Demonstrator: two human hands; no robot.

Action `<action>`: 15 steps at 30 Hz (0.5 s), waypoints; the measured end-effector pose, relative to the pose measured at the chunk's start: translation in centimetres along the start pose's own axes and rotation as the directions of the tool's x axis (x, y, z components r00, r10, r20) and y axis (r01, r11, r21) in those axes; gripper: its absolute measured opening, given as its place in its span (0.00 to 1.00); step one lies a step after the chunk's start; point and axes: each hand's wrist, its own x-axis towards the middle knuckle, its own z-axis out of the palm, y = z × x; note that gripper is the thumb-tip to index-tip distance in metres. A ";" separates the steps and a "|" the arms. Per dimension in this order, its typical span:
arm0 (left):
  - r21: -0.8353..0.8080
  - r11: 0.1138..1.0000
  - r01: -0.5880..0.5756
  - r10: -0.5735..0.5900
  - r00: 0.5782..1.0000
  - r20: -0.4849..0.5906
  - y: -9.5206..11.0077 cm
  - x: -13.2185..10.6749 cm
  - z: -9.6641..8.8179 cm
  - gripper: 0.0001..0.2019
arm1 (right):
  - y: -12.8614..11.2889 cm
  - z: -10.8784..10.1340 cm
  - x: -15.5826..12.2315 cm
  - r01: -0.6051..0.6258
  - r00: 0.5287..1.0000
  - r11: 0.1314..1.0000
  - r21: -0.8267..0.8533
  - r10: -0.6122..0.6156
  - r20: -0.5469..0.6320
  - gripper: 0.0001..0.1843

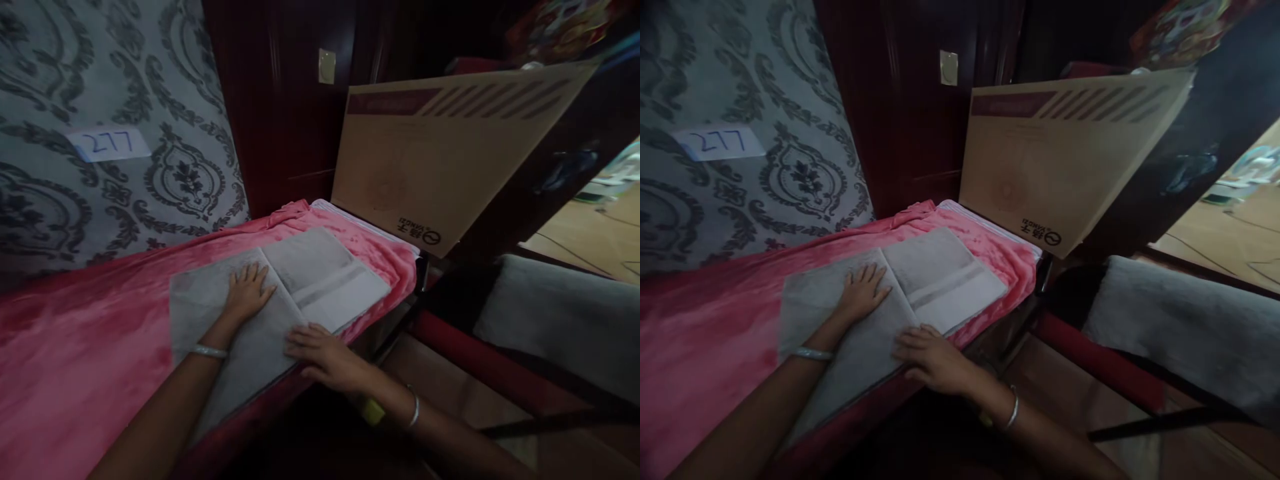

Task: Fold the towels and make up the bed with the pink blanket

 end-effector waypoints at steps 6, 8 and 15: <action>0.021 1.000 -0.011 0.012 0.999 -0.034 -0.4 0.1 -0.1 0.32 | 9.3 -8.4 -1.7 -0.468 0.788 0.882 -0.051 0.391 -0.476 0.27; 0.025 1.000 -0.014 0.015 0.999 -0.034 -0.2 0.0 -0.2 0.32 | 11.8 -11.1 -1.5 -0.685 0.656 0.726 -0.061 0.578 -0.486 0.30; 0.023 1.000 0.004 -0.005 1.000 0.020 0.0 -0.1 -0.7 0.33 | 14.2 -14.7 0.8 -0.831 0.512 0.556 -0.005 0.763 -0.394 0.34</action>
